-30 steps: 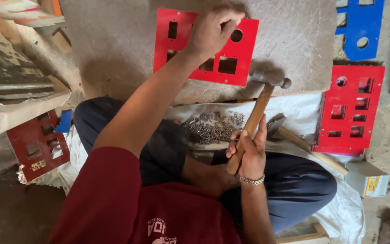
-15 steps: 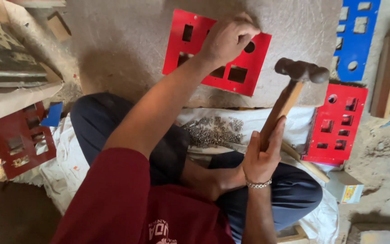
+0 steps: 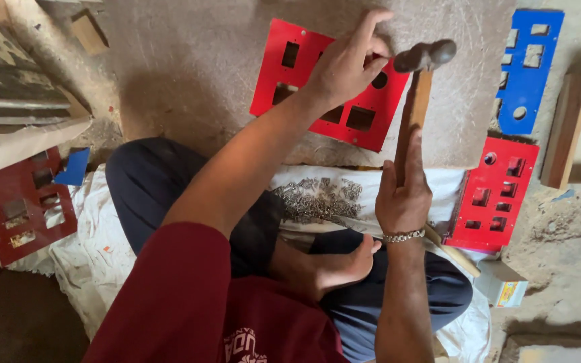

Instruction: The person sits on the floor and uses a hammer to drive nails into red and blue plastic templates placed over wooden frame pieces. They repeatedly pick up templates, align them, hammer nails, and stack the finished frames.

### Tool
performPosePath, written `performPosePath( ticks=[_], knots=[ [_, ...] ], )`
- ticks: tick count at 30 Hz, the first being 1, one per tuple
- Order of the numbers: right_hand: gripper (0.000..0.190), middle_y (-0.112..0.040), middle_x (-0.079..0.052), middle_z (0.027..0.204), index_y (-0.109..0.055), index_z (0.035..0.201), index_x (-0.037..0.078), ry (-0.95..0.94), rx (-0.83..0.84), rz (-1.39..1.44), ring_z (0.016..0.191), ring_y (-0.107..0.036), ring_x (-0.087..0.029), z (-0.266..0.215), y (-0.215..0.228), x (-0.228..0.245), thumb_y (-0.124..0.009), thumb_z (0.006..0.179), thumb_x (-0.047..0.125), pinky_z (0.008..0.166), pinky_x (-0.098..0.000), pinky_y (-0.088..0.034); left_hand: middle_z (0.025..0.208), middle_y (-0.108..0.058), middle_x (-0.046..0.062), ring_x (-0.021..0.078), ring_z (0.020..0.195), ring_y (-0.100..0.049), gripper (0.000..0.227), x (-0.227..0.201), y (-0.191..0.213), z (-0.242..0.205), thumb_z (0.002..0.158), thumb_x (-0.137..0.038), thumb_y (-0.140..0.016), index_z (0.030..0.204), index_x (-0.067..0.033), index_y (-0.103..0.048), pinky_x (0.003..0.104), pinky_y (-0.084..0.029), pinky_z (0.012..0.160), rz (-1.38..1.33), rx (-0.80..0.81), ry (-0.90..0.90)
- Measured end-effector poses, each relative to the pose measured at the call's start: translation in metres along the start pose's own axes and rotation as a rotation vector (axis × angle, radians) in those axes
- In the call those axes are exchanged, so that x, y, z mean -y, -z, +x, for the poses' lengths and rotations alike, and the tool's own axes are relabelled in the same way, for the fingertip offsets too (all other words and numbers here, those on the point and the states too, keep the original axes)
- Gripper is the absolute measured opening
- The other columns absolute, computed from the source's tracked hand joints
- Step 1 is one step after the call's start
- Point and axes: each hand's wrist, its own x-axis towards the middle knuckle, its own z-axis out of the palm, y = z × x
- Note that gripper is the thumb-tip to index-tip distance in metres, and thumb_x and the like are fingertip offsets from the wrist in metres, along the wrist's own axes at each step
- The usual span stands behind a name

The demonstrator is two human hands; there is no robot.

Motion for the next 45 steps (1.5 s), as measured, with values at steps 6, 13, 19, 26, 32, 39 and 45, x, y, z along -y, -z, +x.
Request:
performPosePath(
  ticks=[6,13,19,26,32,39,45],
  knots=[
    [0.066,-0.061,-0.027,0.145,-0.036,0.161,0.006,0.046,0.029,-0.064,0.118,-0.066,-0.047,0.007,-0.002,0.000,-0.064,0.102,0.003,0.093,-0.0481,-0.058,0.093,-0.078,0.003,0.0191,0.085,-0.075,0.065,0.001,0.001,0.002,0.091,0.002,-0.076,0.141,-0.0091,-0.036,0.033,-0.058,0.077,-0.010,-0.008,0.030],
    [0.065,-0.066,-0.029,0.131,-0.038,0.162,0.010,-0.074,-0.015,-0.070,0.114,-0.068,-0.046,0.004,-0.003,0.001,-0.065,0.103,0.005,0.089,-0.0484,-0.058,0.092,-0.078,0.004,0.0189,0.084,-0.077,0.065,0.007,-0.003,0.000,0.093,0.002,-0.077,0.140,-0.0079,-0.033,0.031,-0.059,0.076,0.009,-0.008,0.042],
    [0.065,-0.065,-0.028,0.135,-0.040,0.160,0.006,-0.064,0.050,-0.072,0.116,-0.067,-0.046,0.008,-0.003,0.003,-0.066,0.101,0.004,0.091,-0.0483,-0.057,0.093,-0.078,0.005,0.0185,0.087,-0.079,0.069,0.005,-0.002,0.002,0.092,0.004,-0.076,0.144,-0.0070,-0.031,0.032,-0.059,0.077,-0.058,-0.017,0.046],
    [0.053,-0.056,-0.028,0.143,-0.035,0.160,0.002,0.210,-0.276,-0.051,0.120,-0.067,-0.030,0.003,0.036,0.017,-0.062,0.114,0.002,0.096,-0.0342,-0.056,0.108,-0.061,0.013,0.0250,0.100,-0.069,0.067,0.009,-0.005,0.000,0.093,0.012,-0.061,0.148,-0.0090,-0.029,0.037,-0.059,0.087,0.039,-0.087,-0.001],
    [0.058,-0.071,-0.017,0.101,-0.032,0.159,0.008,0.307,-0.590,0.132,0.081,-0.067,-0.026,0.013,0.012,0.011,-0.062,0.110,0.000,0.074,-0.0328,-0.056,0.109,-0.059,0.016,0.0304,0.099,-0.067,0.056,0.016,-0.007,-0.002,0.092,0.012,-0.053,0.140,-0.0072,-0.032,0.041,-0.056,0.083,0.063,-0.096,0.030],
    [0.062,-0.061,-0.033,0.144,-0.039,0.160,-0.002,0.042,-0.124,0.023,0.126,-0.068,-0.041,0.007,-0.014,-0.009,-0.065,0.104,-0.002,0.098,-0.0435,-0.058,0.101,-0.059,0.014,0.0302,0.097,-0.068,0.055,0.018,-0.008,0.002,0.088,0.011,-0.059,0.133,-0.0080,-0.035,0.041,-0.056,0.084,0.098,-0.182,-0.047],
    [0.057,-0.066,-0.028,0.136,-0.042,0.158,0.007,0.061,-0.243,-0.063,0.111,-0.073,-0.036,0.004,-0.022,-0.017,-0.067,0.107,0.001,0.092,-0.0396,-0.061,0.100,-0.056,0.015,0.0316,0.091,-0.066,0.052,0.016,-0.011,0.002,0.086,0.015,-0.055,0.130,-0.0069,-0.036,0.041,-0.056,0.079,0.077,-0.151,-0.062]
  ],
)
